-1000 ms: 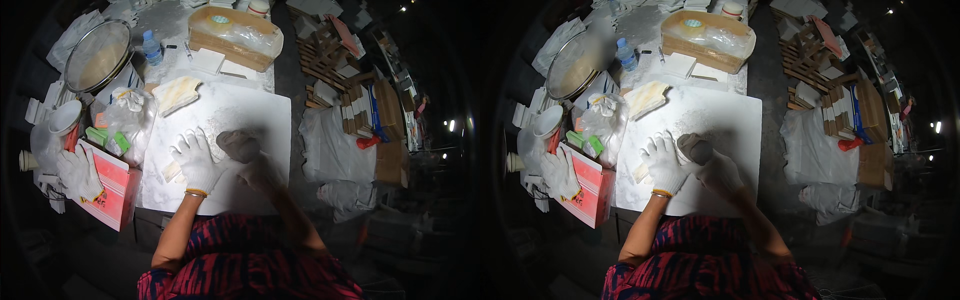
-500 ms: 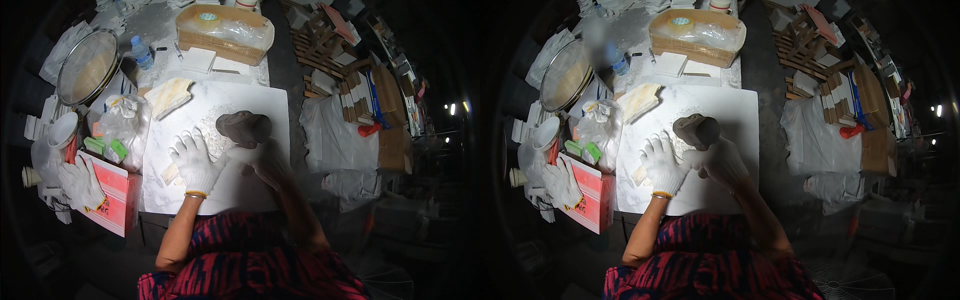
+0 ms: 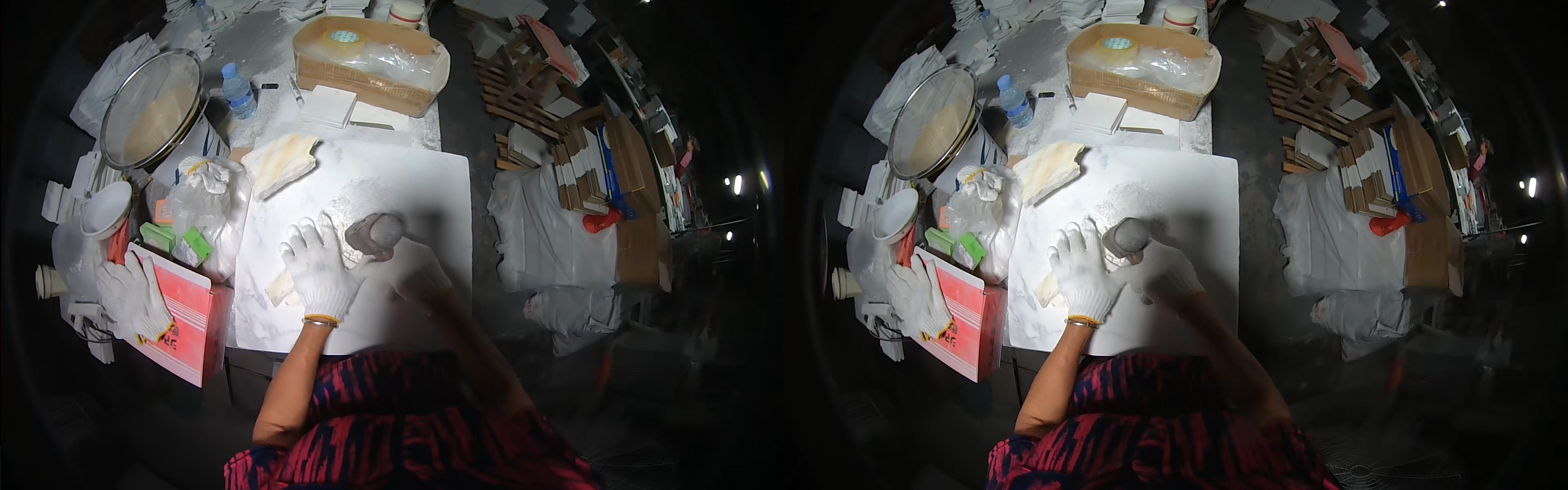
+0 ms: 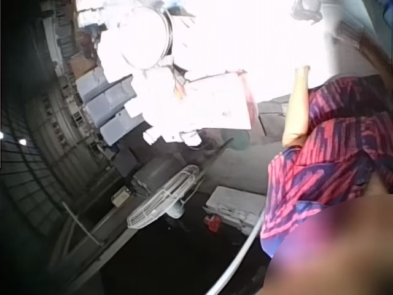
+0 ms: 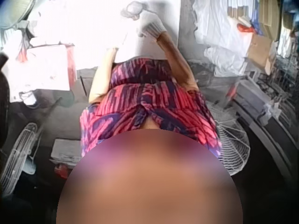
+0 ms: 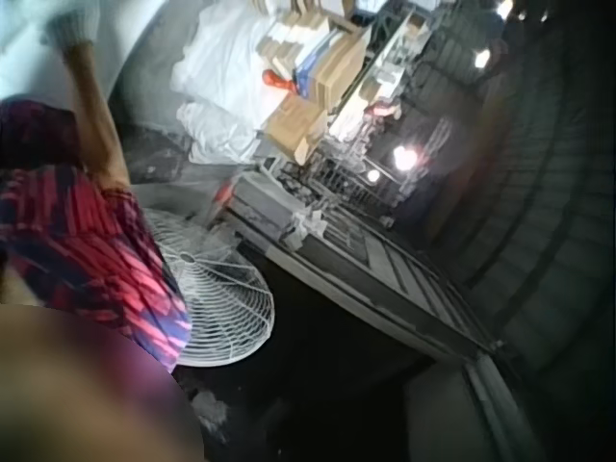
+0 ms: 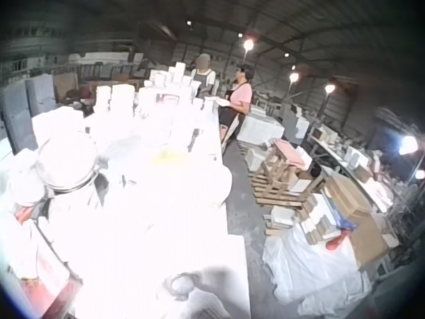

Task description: The person sifts white powder into a bowl, then kneads a dough-like mass on a floured surface. They repeatedly flatten and fold the dough using gloved hands, occasionally adding more powder from a sieve. The person also uses a hammer to pound the dough into a flatter shape.

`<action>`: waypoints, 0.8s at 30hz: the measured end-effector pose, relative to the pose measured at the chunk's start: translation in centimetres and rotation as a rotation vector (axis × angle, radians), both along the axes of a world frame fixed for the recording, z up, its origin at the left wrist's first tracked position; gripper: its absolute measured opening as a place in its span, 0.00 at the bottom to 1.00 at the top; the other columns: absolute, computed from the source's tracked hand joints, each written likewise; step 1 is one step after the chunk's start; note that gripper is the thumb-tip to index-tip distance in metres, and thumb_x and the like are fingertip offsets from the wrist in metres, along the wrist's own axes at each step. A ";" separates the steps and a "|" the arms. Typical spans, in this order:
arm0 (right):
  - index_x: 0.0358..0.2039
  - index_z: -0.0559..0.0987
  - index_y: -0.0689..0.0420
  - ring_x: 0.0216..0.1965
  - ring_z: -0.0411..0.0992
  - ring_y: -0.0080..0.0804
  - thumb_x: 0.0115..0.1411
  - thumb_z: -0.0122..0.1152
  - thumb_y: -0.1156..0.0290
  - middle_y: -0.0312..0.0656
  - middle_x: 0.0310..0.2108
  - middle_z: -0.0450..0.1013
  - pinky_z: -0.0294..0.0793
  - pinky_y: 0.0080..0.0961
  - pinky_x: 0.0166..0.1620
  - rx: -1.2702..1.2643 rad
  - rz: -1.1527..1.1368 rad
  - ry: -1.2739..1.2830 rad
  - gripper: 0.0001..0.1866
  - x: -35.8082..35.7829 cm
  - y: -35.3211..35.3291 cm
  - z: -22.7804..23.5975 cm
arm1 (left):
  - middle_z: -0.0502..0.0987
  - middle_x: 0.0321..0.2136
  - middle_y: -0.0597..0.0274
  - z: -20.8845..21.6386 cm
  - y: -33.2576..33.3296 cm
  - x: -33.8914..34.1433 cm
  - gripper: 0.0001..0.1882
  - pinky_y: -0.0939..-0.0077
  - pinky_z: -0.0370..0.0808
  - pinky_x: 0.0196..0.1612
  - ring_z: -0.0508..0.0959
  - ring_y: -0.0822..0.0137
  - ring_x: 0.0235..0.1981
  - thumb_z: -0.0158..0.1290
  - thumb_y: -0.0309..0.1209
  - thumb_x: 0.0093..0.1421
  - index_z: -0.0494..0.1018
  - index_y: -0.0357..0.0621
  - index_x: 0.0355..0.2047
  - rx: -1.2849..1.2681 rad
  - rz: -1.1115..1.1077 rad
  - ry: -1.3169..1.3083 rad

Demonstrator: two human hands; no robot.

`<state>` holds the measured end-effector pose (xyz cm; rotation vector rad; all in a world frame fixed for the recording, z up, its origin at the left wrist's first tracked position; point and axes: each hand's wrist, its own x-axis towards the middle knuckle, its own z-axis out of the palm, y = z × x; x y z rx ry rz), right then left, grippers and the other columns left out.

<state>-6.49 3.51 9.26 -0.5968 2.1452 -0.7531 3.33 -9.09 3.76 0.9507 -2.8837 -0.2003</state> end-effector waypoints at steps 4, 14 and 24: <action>0.35 0.78 0.60 0.25 0.79 0.33 0.59 0.66 0.61 0.44 0.26 0.79 0.77 0.30 0.29 -0.085 -0.118 0.050 0.14 0.4 -0.5 5.9 | 0.66 0.60 0.39 -0.7 0.0 0.4 0.61 0.43 0.59 0.65 0.64 0.40 0.63 0.62 0.69 0.45 0.61 0.30 0.65 0.008 0.020 0.154; 0.39 0.80 0.59 0.36 0.80 0.42 0.57 0.67 0.55 0.48 0.33 0.80 0.78 0.33 0.40 0.098 0.129 0.179 0.19 -0.3 -1.5 -4.1 | 0.70 0.57 0.40 -1.4 0.2 -0.2 0.52 0.44 0.62 0.63 0.65 0.39 0.63 0.65 0.63 0.44 0.69 0.30 0.57 -0.014 0.044 0.161; 0.43 0.82 0.58 0.44 0.80 0.50 0.58 0.66 0.51 0.52 0.39 0.81 0.79 0.38 0.49 -0.198 0.097 0.343 0.23 0.7 -1.4 -1.0 | 0.69 0.57 0.39 -2.0 -0.2 0.6 0.40 0.46 0.61 0.64 0.65 0.40 0.63 0.60 0.50 0.53 0.69 0.30 0.57 -0.079 0.046 0.105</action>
